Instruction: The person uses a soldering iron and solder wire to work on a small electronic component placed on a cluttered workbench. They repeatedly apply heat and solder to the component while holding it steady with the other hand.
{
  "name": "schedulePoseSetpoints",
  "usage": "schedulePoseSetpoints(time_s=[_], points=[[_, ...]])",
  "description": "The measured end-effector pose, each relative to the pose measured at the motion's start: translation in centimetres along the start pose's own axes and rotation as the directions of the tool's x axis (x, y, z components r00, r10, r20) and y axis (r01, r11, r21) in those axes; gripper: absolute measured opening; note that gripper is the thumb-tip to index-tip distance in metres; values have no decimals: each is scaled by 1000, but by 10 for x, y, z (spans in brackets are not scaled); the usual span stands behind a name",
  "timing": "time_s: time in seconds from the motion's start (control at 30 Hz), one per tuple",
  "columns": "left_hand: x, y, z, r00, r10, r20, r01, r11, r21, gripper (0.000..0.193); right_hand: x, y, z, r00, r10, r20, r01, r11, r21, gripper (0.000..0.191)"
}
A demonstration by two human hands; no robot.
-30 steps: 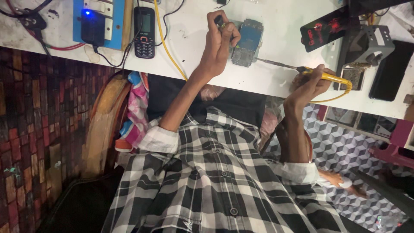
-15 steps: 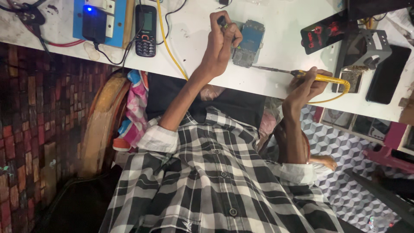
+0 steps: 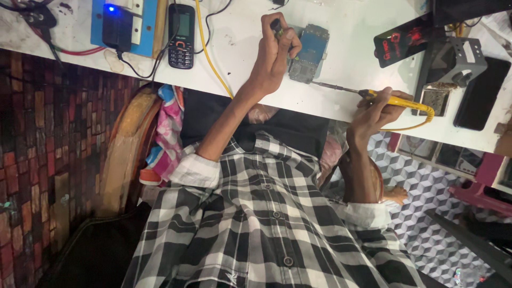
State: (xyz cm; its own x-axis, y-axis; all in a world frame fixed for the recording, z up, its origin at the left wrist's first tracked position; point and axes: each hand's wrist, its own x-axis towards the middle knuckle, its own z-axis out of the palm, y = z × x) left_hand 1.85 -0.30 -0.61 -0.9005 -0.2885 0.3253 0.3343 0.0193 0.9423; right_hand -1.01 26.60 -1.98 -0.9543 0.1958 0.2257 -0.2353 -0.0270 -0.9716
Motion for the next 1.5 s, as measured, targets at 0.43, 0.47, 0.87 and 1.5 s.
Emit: schedulePoseSetpoints(time_s=[0.43,0.47,0.87,1.5], points=[[0,-6,1,1000,18,4,-18,1000,-23,28,2,2,-1,979,137,-152,-123,988,94,29],[0,-6,1,1000,11,2,-11,1000,-17,28,1,2,-1,980,140,-142,-127,987,100,29],[-2,-5,1,1000,13,2,-13,999,-34,27,-4,-1,0,992,34,-118,-44,995,-89,40],[1,-1,0,1000,-7,8,7,1000,-28,25,-3,4,1,992,17,-125,-22,999,-37,35]])
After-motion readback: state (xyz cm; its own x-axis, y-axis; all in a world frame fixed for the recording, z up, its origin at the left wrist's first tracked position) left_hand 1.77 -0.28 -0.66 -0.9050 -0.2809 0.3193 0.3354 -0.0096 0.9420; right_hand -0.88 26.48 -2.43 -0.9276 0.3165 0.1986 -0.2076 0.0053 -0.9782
